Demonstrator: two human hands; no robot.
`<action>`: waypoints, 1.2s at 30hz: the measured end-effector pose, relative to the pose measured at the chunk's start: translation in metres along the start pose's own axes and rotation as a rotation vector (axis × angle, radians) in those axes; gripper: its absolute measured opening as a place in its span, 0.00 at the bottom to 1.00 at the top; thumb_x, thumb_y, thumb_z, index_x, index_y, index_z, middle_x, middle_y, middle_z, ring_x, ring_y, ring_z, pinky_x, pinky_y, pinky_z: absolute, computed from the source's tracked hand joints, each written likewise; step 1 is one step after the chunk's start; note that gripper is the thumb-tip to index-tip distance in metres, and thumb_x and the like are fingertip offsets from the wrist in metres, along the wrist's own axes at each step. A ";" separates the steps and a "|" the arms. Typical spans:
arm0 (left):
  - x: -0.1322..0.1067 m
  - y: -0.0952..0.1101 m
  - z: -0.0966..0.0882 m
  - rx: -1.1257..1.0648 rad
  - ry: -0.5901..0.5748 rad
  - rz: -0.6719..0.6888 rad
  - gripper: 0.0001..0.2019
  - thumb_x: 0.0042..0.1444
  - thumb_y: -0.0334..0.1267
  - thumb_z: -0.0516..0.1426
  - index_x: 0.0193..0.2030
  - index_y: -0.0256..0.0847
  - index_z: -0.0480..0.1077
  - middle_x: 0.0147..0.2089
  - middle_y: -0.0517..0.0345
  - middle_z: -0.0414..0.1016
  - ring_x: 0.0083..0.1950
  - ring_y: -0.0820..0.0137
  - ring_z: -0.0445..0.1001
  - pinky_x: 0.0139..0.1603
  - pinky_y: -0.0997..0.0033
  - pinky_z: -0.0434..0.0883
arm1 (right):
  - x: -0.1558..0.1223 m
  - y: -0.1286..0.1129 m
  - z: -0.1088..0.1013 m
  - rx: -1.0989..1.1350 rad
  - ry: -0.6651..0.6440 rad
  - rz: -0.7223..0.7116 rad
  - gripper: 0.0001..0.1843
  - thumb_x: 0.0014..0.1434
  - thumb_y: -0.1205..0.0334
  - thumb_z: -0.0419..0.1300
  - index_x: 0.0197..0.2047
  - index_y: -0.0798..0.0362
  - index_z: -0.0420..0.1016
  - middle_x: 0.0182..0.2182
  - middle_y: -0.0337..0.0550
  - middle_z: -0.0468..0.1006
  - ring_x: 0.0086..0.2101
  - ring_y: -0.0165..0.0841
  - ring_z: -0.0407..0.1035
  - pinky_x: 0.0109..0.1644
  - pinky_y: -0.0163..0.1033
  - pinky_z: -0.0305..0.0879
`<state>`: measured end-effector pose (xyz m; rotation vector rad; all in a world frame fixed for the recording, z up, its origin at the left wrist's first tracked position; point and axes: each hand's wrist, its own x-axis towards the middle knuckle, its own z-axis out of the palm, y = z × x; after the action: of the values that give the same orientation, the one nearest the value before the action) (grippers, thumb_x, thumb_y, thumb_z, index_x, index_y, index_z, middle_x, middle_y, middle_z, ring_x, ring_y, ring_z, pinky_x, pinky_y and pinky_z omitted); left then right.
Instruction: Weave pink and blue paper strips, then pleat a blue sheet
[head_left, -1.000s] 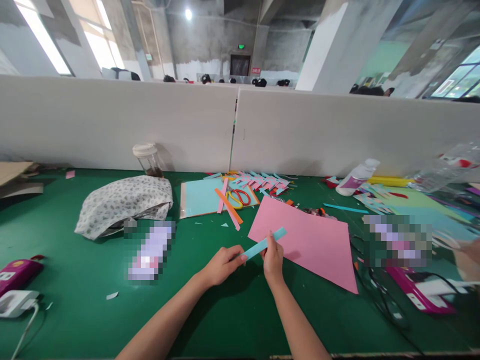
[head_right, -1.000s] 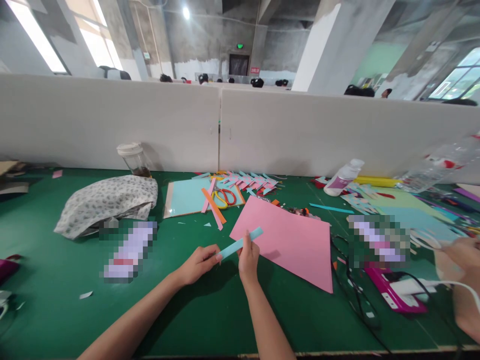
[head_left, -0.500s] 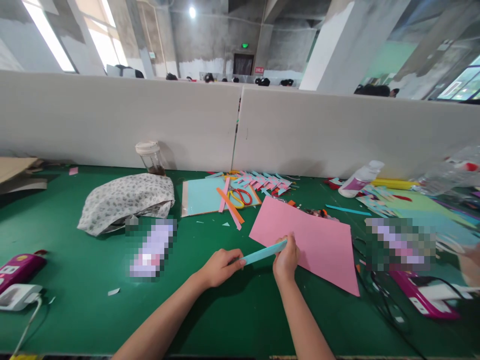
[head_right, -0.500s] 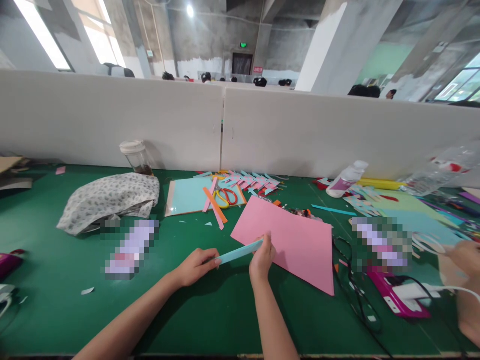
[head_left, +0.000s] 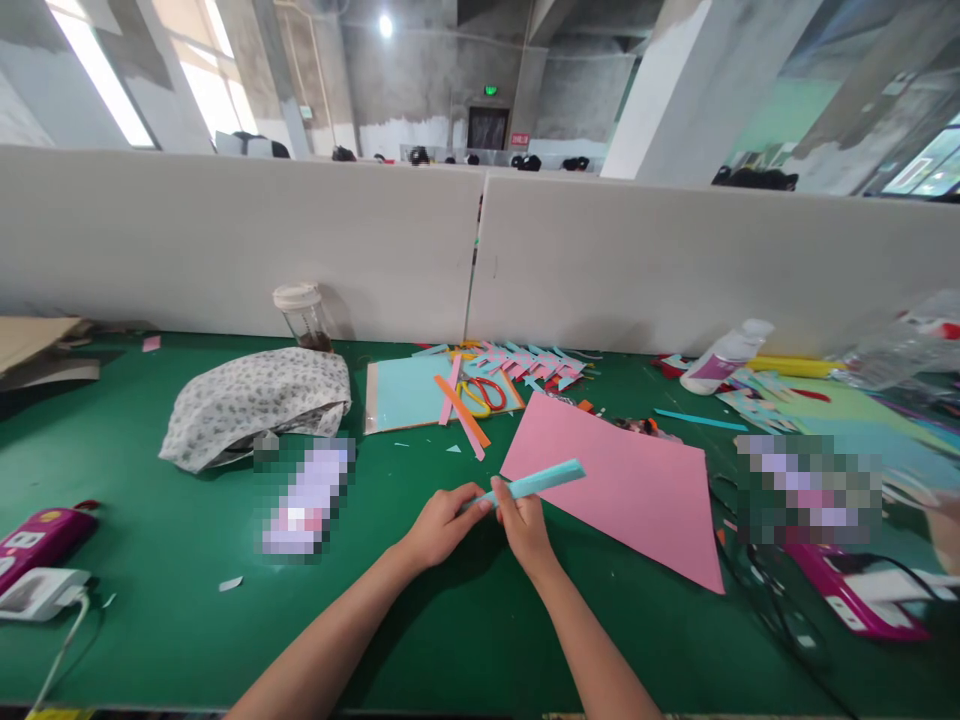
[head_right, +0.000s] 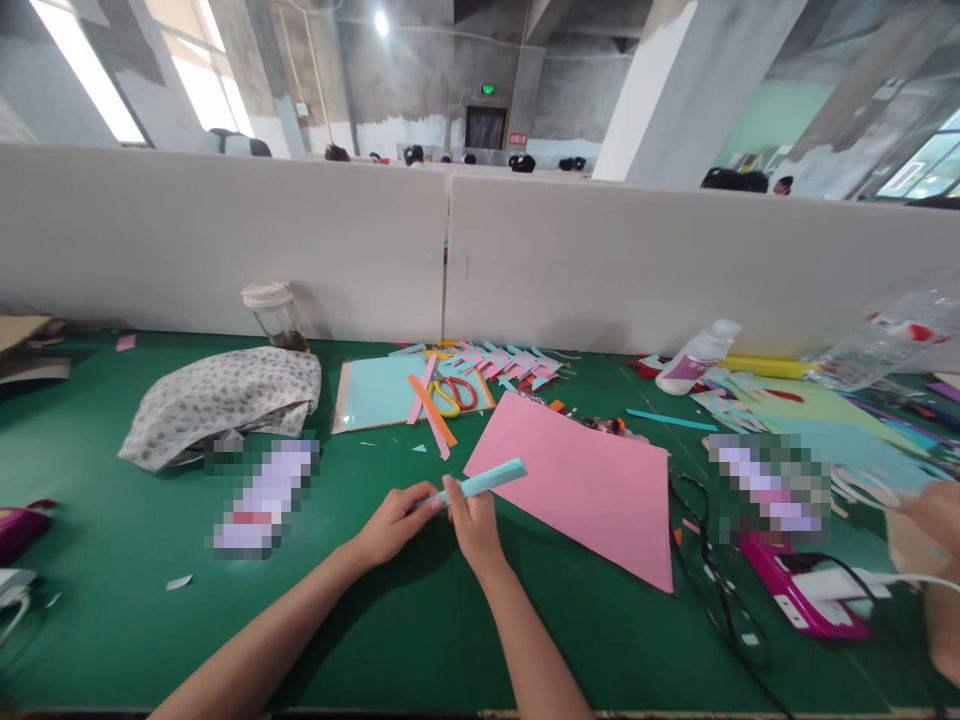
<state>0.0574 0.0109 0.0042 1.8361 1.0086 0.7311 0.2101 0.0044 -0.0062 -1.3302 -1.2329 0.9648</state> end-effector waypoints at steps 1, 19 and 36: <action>0.001 0.000 0.000 -0.007 0.008 -0.008 0.19 0.62 0.49 0.44 0.33 0.38 0.67 0.21 0.67 0.57 0.22 0.78 0.57 0.26 0.77 0.54 | 0.002 0.000 -0.003 -0.009 0.045 0.007 0.29 0.55 0.44 0.53 0.11 0.50 0.52 0.09 0.32 0.52 0.15 0.25 0.50 0.20 0.35 0.47; 0.001 0.000 0.002 -0.049 -0.003 -0.045 0.17 0.61 0.50 0.46 0.34 0.39 0.65 0.18 0.67 0.62 0.21 0.77 0.61 0.26 0.79 0.59 | 0.000 -0.005 -0.003 -0.015 -0.086 0.044 0.29 0.52 0.47 0.59 0.09 0.51 0.52 0.08 0.30 0.50 0.13 0.23 0.47 0.19 0.34 0.43; 0.000 0.001 -0.005 -0.008 0.162 -0.089 0.17 0.59 0.49 0.48 0.45 0.43 0.69 0.34 0.60 0.75 0.31 0.72 0.71 0.35 0.74 0.65 | 0.014 -0.008 -0.009 0.292 0.092 0.216 0.19 0.43 0.48 0.66 0.24 0.54 0.66 0.15 0.35 0.69 0.18 0.29 0.64 0.20 0.34 0.61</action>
<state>0.0540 0.0131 0.0067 1.7341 1.1819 0.8384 0.2201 0.0157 0.0039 -1.2752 -0.8526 1.1730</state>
